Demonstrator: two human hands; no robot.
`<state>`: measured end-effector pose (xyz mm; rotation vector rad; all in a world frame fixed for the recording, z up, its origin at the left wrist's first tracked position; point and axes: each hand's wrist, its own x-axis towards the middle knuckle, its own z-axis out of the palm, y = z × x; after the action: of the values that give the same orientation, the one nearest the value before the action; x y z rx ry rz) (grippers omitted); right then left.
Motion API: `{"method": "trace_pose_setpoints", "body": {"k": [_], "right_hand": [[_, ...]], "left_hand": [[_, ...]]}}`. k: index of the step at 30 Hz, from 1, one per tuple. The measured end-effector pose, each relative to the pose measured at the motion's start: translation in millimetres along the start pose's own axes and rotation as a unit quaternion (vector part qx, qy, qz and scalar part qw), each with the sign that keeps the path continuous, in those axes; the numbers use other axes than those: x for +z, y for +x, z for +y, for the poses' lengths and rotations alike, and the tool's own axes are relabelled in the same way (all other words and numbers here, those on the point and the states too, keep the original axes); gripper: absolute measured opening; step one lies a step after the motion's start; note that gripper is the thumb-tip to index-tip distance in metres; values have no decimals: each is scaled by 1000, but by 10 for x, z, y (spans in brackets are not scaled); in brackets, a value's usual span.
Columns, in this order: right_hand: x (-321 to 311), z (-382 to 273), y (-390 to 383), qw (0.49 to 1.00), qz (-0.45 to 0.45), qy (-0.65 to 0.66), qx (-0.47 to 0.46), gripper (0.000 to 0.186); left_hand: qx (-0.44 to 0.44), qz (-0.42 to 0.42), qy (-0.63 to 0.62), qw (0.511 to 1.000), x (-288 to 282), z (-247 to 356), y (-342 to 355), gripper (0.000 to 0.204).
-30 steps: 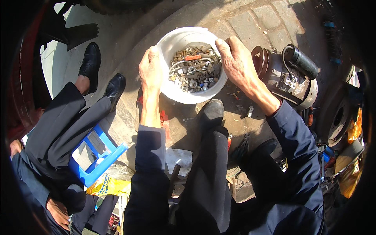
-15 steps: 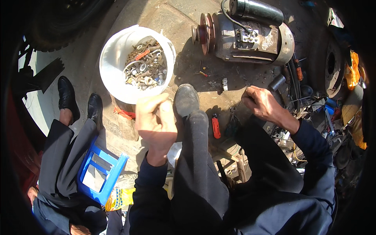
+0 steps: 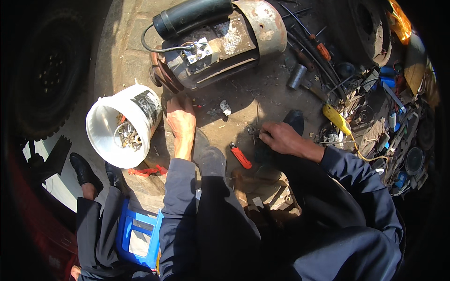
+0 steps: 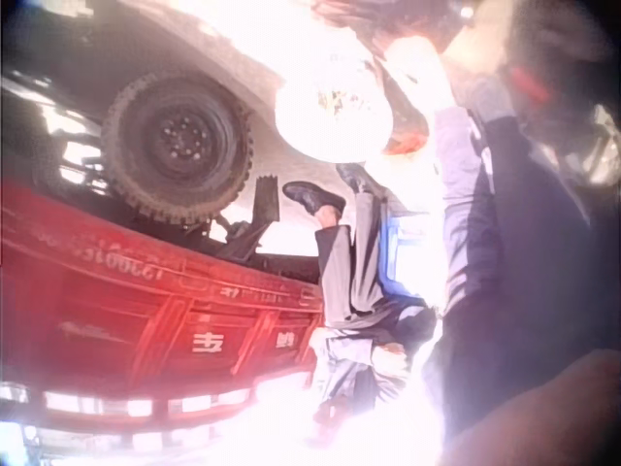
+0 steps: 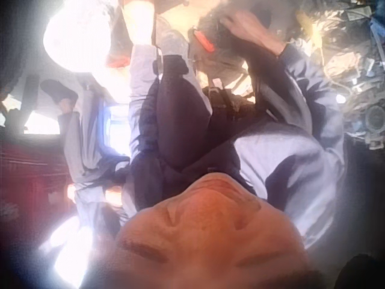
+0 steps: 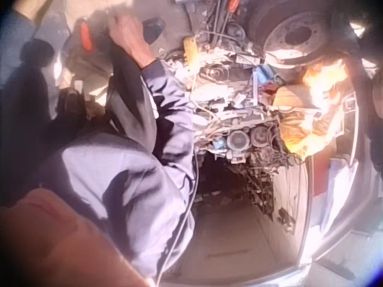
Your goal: The person sharpens a screwdriver on a bench grinder, then handles small metal parts in a white bucket, and finally picks up and places a metal box among scrap items.
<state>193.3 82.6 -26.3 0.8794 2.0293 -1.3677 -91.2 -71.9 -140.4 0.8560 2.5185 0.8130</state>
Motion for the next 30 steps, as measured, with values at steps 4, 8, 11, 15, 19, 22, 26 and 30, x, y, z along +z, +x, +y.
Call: {"method": "trace_pose_setpoints", "body": {"k": [4,8,11,15,19,22,26,30], "right_hand": [[-91,200,-84,999,30,-6,-7,23],[-173,525,-165,998,63,8,19,23],[-242,749,-259,996,85,5,34,24],[-314,954,-380,993,99,19,61,23],[-409,1045,-475,989,117,37,78,22],[-547,1040,-685,984,142,81,70,23],[-758,1090,-1542,943,311,104,53,26],[-856,1366,-2937,885,439,89,125,26]], "left_hand": [[10,-12,18,1000,-89,108,-36,17],[-48,-68,-66,994,-178,485,-223,12],[42,-208,-95,973,10,936,-437,11],[220,-219,-118,943,629,1393,-423,13],[231,-255,13,939,1086,1535,-294,15],[267,-242,51,931,1044,1560,-283,17],[332,-222,-11,917,625,1568,-326,14],[232,-276,-39,932,16,1397,-374,11]]}}
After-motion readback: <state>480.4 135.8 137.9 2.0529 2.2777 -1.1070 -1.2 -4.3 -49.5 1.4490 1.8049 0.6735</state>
